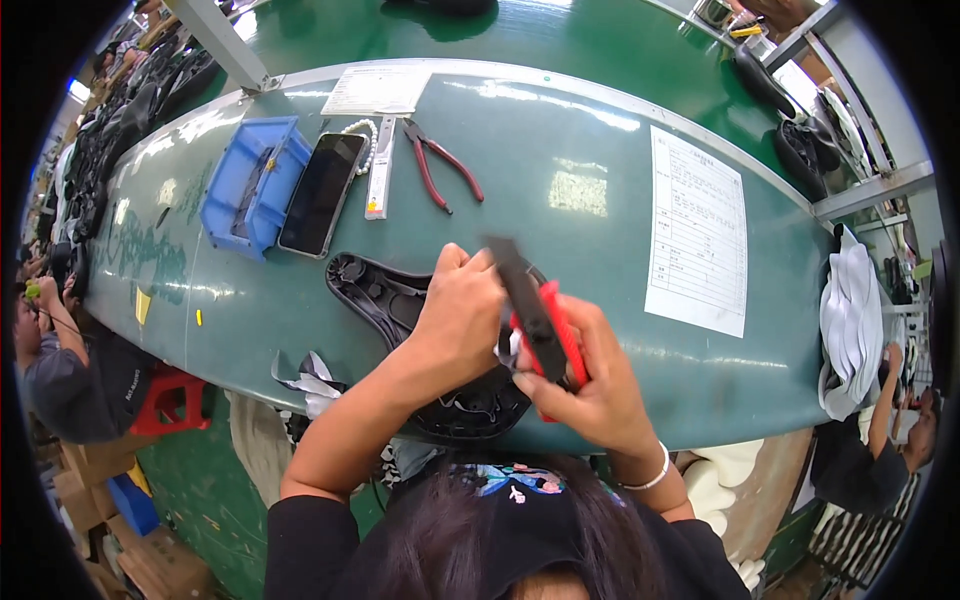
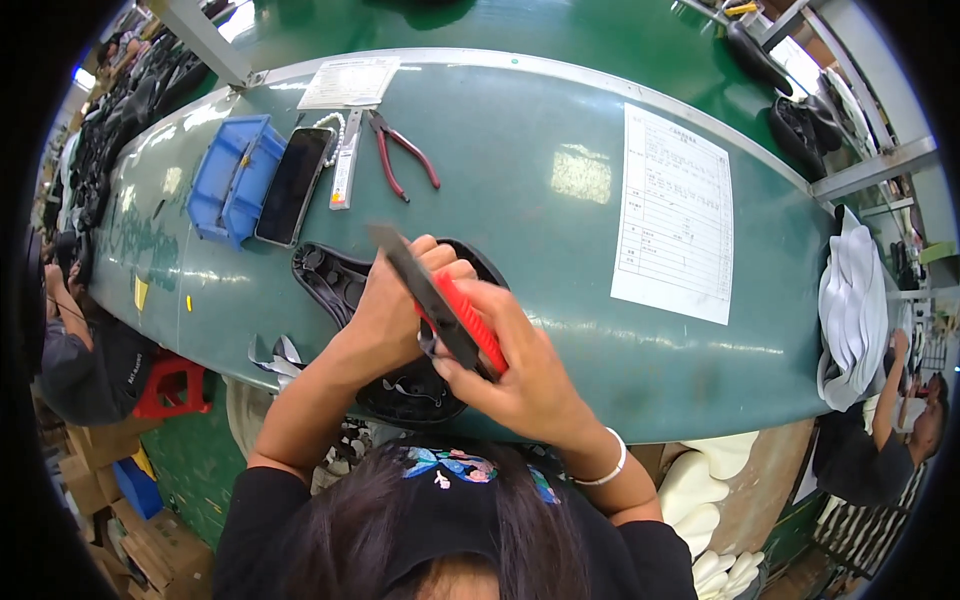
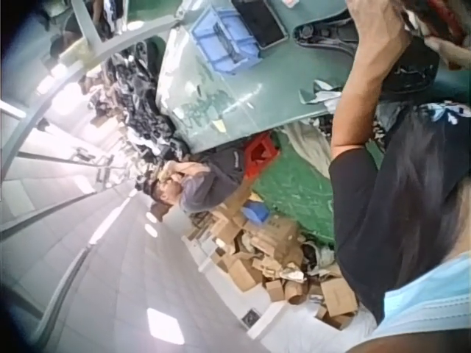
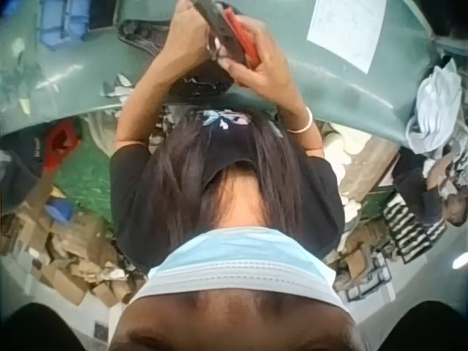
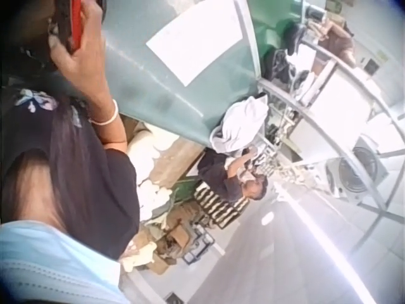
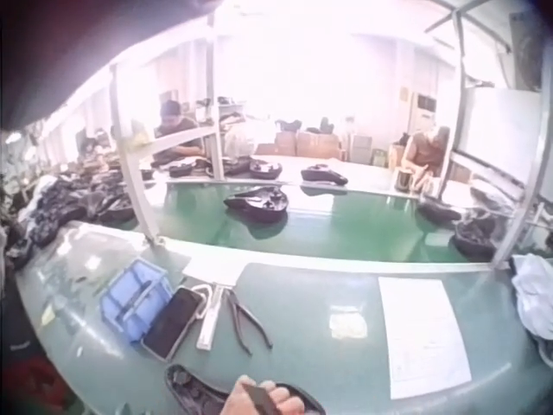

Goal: Trimming excess material from bicycle seats on an assembly line.

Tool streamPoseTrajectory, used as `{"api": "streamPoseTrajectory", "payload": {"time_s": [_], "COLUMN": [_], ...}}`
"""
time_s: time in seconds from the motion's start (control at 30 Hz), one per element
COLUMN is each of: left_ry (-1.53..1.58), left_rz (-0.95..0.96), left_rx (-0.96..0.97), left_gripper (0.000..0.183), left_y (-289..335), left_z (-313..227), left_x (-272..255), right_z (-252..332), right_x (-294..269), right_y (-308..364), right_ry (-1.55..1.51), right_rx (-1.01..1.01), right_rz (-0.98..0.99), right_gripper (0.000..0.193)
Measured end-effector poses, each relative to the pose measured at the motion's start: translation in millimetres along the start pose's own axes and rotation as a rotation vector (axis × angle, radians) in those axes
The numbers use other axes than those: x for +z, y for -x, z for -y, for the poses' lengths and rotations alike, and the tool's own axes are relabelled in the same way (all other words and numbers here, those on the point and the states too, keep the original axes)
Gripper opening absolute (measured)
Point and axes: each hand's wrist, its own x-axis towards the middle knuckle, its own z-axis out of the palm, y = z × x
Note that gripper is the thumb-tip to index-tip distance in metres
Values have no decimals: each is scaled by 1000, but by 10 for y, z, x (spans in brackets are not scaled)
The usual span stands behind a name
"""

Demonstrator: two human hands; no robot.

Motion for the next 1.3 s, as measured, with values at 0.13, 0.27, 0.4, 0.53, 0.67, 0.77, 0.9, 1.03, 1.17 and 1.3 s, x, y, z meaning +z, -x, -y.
{"api": "streamPoseTrajectory", "payload": {"time_s": [0.13,0.27,0.4,0.53,0.67,0.77,0.9,1.03,1.17,1.3], "left_ry": [273,399,544,1341,1561,2129,1856,234,-98,285], "left_rz": [6,4,-157,-522,-270,-783,-552,-498,-606,-741], "left_rx": [-182,-305,-388,-632,-220,156,-221,84,87,-361], "left_gripper": [25,29,22,24,30,42,40,17,23,34], "left_y": [-59,-132,-102,-157,-217,-232,-77,-329,-447,-417], "left_z": [39,-28,0,52,-117,214,137,244,359,503], "left_x": [-16,-47,27,-167,-210,-145,-156,-154,-57,-63], "right_z": [-405,-430,-408,-271,-268,-221,-72,-170,-119,96], "right_x": [-462,-588,-400,-203,-124,16,-51,-275,-285,-325], "right_y": [351,348,360,634,461,646,531,160,114,391], "right_ry": [213,773,934,931,1075,1008,1015,1137,1205,1130], "right_rx": [52,-66,-21,149,166,233,345,248,187,279], "right_rz": [-162,125,71,73,7,-71,15,44,29,151], "right_gripper": [53,64,64,61,57,55,55,51,48,48]}}
